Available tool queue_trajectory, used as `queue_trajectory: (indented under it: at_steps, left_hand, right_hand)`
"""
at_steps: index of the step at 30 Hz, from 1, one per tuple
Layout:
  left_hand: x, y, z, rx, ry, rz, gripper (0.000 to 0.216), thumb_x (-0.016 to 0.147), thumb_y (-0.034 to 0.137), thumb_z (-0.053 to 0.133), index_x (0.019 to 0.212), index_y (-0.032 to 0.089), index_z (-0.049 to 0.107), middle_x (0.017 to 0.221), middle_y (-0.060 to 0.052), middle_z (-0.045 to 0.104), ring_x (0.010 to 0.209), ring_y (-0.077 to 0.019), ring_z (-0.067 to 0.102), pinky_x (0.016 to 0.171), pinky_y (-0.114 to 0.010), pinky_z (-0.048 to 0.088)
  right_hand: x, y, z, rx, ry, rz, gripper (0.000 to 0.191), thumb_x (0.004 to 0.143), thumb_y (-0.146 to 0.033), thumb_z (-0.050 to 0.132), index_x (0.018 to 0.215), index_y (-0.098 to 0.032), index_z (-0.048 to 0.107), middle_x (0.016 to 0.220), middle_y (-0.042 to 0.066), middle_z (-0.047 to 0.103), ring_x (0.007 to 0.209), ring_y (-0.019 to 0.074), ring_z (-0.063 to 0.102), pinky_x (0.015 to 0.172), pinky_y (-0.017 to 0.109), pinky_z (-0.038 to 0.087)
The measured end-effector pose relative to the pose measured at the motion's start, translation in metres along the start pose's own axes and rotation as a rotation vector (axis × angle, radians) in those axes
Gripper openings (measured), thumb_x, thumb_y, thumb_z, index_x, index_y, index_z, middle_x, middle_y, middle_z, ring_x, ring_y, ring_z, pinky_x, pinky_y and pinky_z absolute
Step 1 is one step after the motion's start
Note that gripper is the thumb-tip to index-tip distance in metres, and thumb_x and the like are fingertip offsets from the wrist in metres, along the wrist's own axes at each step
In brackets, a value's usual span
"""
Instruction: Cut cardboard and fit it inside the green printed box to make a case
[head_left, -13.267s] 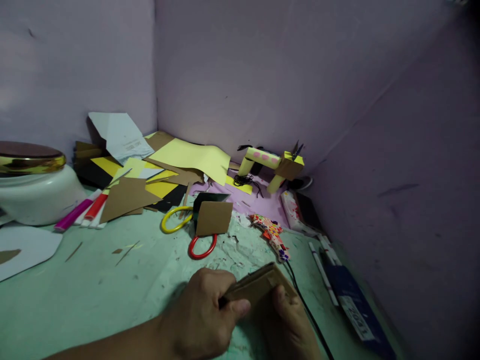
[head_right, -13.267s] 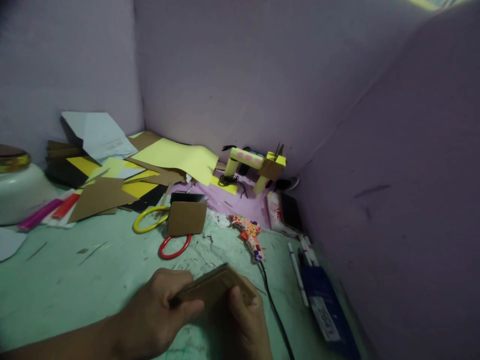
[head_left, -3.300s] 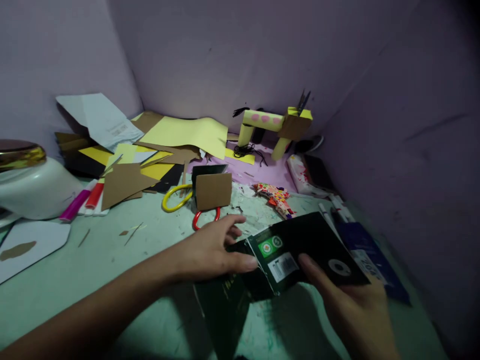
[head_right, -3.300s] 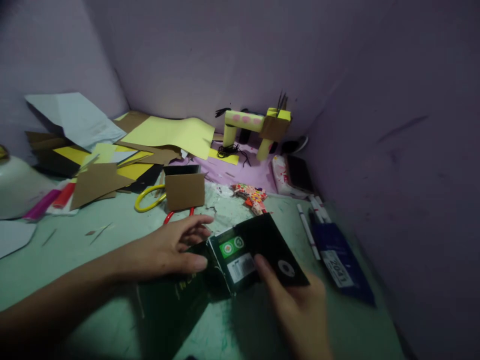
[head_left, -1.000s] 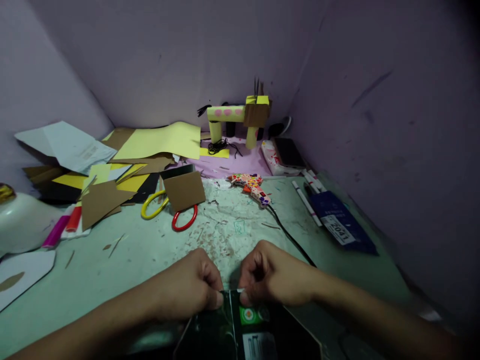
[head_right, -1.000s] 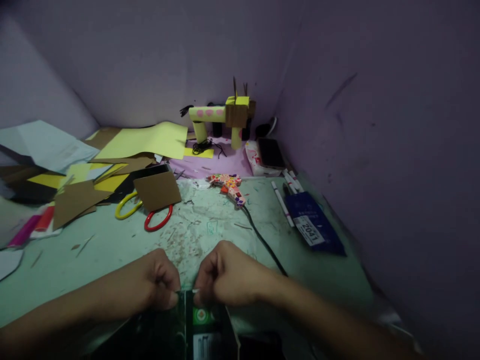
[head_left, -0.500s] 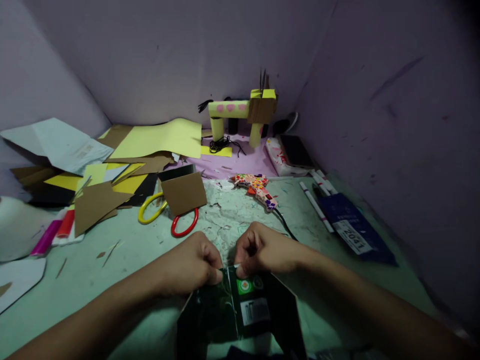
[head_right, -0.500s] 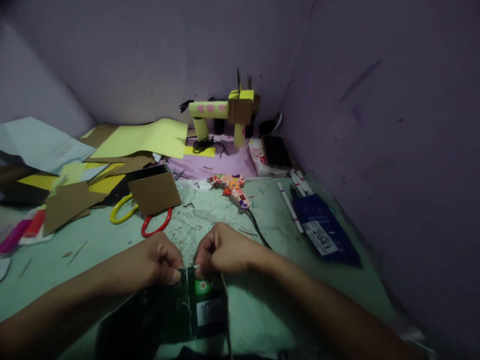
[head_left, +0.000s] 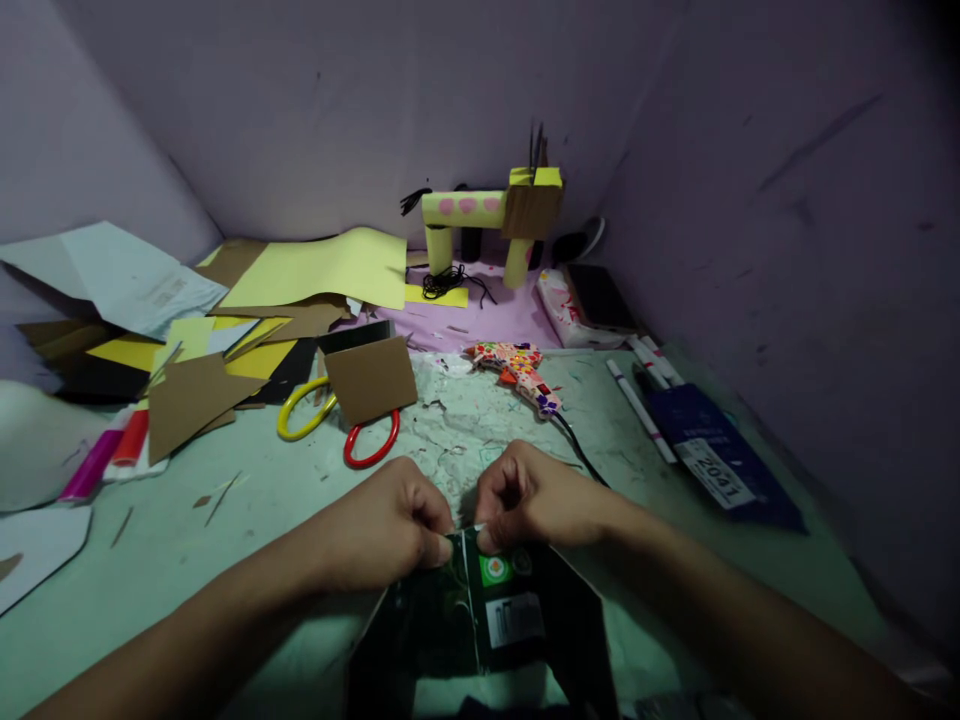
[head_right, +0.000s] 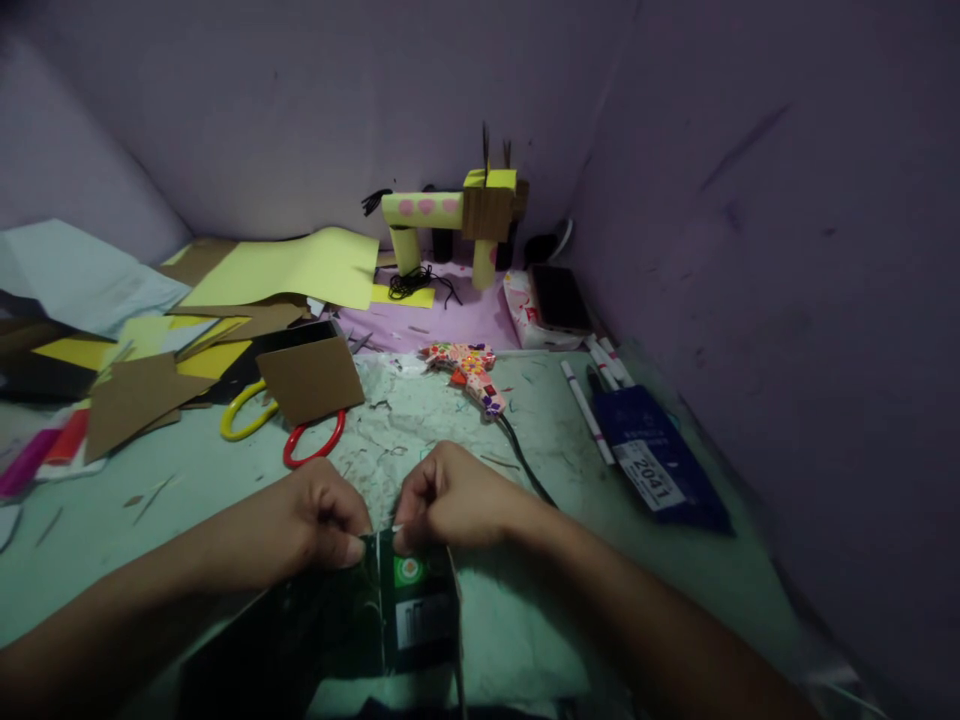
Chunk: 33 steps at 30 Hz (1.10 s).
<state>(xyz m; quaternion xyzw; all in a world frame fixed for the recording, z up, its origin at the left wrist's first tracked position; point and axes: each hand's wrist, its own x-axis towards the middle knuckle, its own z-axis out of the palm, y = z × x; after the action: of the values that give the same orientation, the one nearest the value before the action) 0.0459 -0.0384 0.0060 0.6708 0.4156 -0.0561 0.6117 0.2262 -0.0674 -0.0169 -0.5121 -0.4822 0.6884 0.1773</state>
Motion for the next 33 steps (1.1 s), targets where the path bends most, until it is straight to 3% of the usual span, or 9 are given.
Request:
queue_trajectory:
  at_steps: [24,33]
  left_hand:
    - [0.0018,-0.0020,-0.0001,-0.020,-0.004,0.018,0.010,0.054,0.018,0.050,0.045,0.016,0.050,0.043,0.007,0.031,0.043,-0.0070,0.024,0.042,-0.023,0.016]
    - [0.0060,0.0000,-0.0076,-0.211,-0.030,-0.060,0.006,0.050,0.019,0.059,0.047,0.015,0.062,0.040,0.007,0.043,0.042,-0.0073,0.031,0.044,-0.022,0.020]
  right_hand:
    - [-0.0013,-0.0004,0.0018,-0.041,0.024,-0.004,0.008,0.052,-0.008,0.068,0.052,-0.013,0.061,0.045,-0.005,0.054,0.042,0.0065,0.045,0.043,0.020,0.032]
    - [0.0010,-0.0032,-0.0038,0.066,-0.008,0.038,0.007,0.047,-0.014,0.068,0.052,-0.014,0.063,0.041,-0.006,0.054,0.038,0.0058,0.044,0.041,0.019,0.034]
